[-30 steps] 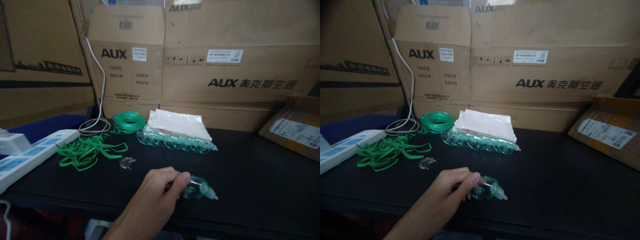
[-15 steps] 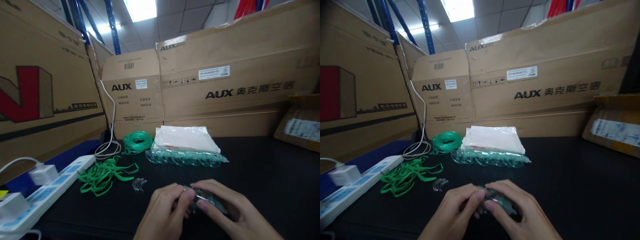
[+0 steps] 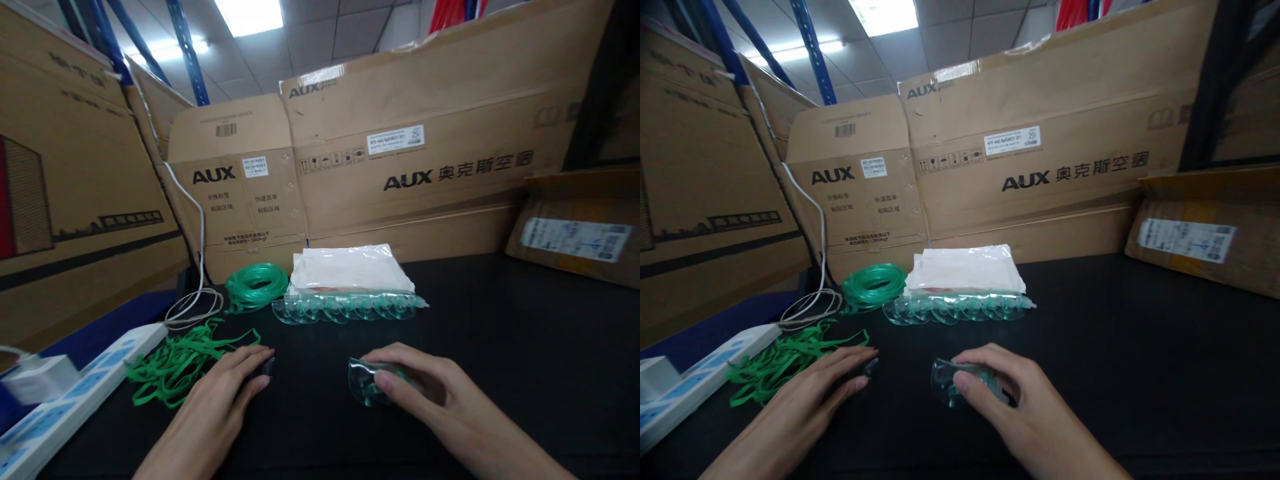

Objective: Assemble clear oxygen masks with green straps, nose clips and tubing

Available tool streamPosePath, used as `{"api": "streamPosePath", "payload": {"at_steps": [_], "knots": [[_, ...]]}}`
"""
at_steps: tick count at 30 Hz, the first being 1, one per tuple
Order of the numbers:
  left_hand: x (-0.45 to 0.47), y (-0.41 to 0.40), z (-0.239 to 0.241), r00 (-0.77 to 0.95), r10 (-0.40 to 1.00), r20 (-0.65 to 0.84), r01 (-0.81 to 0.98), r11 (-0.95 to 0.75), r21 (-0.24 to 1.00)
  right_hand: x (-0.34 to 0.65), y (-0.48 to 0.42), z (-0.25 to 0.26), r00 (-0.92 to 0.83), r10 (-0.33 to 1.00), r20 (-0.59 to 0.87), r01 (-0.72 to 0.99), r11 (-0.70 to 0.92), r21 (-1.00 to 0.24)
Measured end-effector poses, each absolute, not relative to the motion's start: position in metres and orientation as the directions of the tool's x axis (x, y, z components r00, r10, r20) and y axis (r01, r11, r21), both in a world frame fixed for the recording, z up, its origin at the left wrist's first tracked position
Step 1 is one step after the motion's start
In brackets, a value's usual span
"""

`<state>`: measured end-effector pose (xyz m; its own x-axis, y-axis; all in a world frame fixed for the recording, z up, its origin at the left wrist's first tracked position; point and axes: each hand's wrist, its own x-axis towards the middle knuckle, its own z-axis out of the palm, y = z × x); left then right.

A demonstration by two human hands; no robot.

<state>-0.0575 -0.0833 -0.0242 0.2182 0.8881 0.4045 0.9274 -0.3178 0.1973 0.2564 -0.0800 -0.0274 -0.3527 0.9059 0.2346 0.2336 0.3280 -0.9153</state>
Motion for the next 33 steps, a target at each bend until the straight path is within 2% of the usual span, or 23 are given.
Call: {"api": "streamPosePath", "payload": {"at_steps": [16, 22, 27, 33], "knots": [[-0.050, -0.063, -0.029, 0.288, 0.861, 0.419, 0.902, -0.391, 0.184, 0.256, -0.083, -0.023, -0.376, 0.887, 0.267, 0.165, 0.347, -0.923], [-0.040, -0.065, -0.023, 0.276, 0.794, 0.542, 0.884, -0.431, 0.182, 0.255, -0.082, -0.023, -0.357, 0.905, 0.233, 0.146, 0.300, -0.943], [-0.012, -0.081, -0.012, 0.310, 0.713, 0.628, 0.782, -0.567, 0.258, 0.254, -0.080, -0.024, -0.314, 0.933, 0.178, 0.154, 0.235, -0.960], [0.025, -0.089, -0.016, 0.429, 0.571, 0.700, 0.645, -0.736, 0.204, 0.252, -0.081, -0.027, -0.305, 0.927, 0.216, 0.167, 0.276, -0.946]]}}
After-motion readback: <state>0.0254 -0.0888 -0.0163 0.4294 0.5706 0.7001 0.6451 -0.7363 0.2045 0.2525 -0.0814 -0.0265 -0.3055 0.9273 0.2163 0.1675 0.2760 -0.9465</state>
